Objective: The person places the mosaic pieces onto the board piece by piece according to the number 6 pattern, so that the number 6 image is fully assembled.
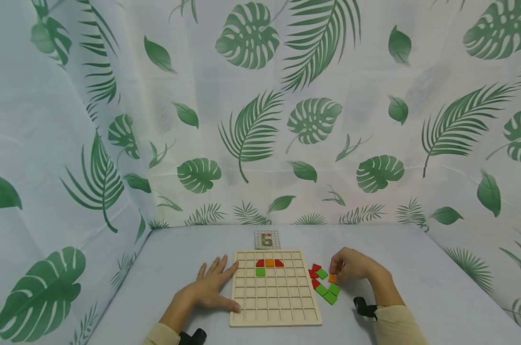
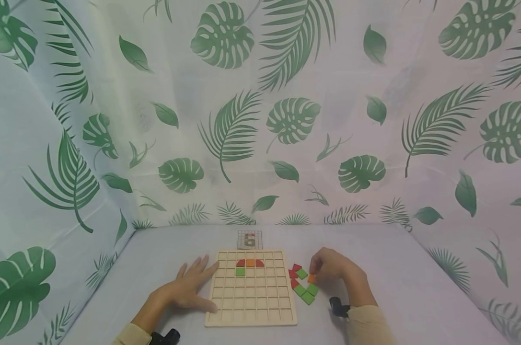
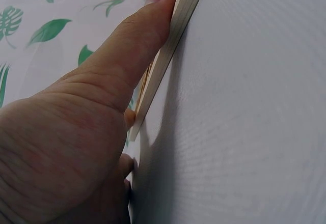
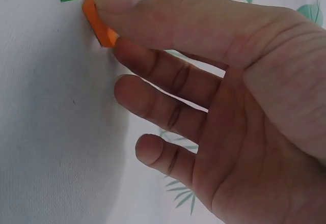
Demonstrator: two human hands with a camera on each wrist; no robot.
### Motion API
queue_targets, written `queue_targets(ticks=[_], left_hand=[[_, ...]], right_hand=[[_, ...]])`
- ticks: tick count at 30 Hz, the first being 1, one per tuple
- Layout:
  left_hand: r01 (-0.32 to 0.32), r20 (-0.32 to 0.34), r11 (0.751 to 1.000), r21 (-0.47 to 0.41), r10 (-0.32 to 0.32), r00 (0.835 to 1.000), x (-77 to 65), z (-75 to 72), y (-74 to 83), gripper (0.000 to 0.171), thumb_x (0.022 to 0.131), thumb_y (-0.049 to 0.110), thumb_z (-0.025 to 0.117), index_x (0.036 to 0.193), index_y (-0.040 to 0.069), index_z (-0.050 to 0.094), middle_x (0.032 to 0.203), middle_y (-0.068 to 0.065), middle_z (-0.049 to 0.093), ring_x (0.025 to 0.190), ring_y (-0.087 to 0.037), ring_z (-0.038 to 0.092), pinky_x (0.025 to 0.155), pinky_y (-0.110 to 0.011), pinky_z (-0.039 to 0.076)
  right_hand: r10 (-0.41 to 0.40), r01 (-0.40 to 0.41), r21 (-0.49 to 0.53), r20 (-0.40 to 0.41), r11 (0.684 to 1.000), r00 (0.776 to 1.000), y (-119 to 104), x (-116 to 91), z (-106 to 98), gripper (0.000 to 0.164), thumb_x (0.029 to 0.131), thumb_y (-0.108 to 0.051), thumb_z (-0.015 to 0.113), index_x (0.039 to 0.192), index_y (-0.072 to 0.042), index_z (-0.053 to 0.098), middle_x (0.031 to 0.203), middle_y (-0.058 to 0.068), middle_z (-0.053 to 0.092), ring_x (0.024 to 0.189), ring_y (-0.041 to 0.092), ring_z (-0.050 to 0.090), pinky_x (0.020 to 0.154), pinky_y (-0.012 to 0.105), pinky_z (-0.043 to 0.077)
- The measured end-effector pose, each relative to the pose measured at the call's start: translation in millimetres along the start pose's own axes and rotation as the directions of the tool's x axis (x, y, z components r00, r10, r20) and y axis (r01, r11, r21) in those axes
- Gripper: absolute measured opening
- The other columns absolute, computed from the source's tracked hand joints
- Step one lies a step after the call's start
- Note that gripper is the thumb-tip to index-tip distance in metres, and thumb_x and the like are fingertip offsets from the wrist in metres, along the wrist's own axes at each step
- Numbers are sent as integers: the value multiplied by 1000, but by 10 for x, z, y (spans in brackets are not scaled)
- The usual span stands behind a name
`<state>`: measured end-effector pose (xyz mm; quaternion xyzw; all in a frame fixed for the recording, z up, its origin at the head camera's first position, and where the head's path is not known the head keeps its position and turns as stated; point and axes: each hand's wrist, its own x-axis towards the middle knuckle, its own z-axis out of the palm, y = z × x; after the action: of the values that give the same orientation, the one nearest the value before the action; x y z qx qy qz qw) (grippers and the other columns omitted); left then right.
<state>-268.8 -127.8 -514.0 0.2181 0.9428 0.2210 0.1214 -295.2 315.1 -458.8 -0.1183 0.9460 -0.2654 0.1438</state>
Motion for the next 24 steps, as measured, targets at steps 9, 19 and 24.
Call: queue_targets(ticks=[9, 19, 24], left_hand=[[-6, 2, 1000, -10, 6, 1000, -9, -10, 4, 122, 71, 78, 79, 167, 23, 26, 175, -21, 7, 162, -43, 2, 123, -74, -2], [-9, 6, 1000, -13, 9, 1000, -14, -25, 3, 122, 71, 78, 79, 167, 23, 26, 175, -21, 7, 162, -43, 3, 123, -74, -3], [-4, 8, 1000, -17, 4, 1000, -23, -31, 22, 122, 72, 78, 78, 167, 23, 26, 174, -21, 7, 162, -43, 3, 124, -74, -3]], right_hand=[[-26, 26, 28, -27, 999, 999, -23, 45, 33, 27, 74, 13, 74, 86, -8, 63, 80, 3, 61, 78, 20, 55, 68, 34, 47], [-138, 159, 143, -149, 977, 979, 13, 129, 16, 13, 88, 7, 68, 94, -5, 67, 90, 8, 63, 77, 22, 61, 65, 35, 56], [-161, 199, 151, -229, 968, 960, -39, 210, 56, 16, 93, 4, 68, 107, -3, 73, 98, 9, 70, 81, 20, 67, 69, 32, 61]])
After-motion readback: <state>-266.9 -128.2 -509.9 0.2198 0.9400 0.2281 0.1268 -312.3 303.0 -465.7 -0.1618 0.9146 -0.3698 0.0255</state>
